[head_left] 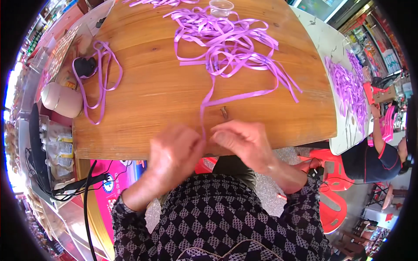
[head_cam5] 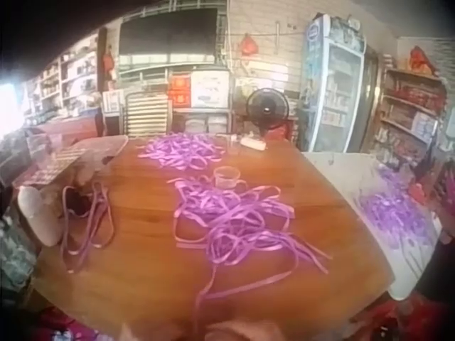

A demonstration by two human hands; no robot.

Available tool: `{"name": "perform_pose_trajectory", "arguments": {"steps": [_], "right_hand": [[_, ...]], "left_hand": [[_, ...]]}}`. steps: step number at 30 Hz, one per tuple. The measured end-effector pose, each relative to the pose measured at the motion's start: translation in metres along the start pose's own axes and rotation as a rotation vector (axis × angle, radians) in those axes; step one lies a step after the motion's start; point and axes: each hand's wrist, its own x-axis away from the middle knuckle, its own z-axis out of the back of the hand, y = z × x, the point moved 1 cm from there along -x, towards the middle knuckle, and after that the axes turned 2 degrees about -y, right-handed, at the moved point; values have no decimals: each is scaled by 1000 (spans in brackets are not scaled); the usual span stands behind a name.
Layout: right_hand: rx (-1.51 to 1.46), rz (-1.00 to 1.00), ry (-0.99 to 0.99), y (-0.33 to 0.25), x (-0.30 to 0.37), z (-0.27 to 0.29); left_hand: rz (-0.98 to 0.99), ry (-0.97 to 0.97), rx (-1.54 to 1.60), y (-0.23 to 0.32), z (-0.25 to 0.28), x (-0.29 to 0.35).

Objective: The person ties a series of knots in a purple ribbon by hand, pulling the ribbon through loops and tightening them. They repeat this process along the length of the ribbon before stretching it out to check the work.

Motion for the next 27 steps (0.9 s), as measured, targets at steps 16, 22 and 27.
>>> {"name": "perform_pose_trajectory", "arguments": {"steps": [16,22,27], "right_hand": [[-408,-193,-75,-4,27,6],[177,200,89,6,28,28],[321,226,206,10,34,30]], "left_hand": [[51,-217,644,13,-19,-17],[104,-228,421,-8,-3,-15],[145,-220,400,-13,7,-5]]}}
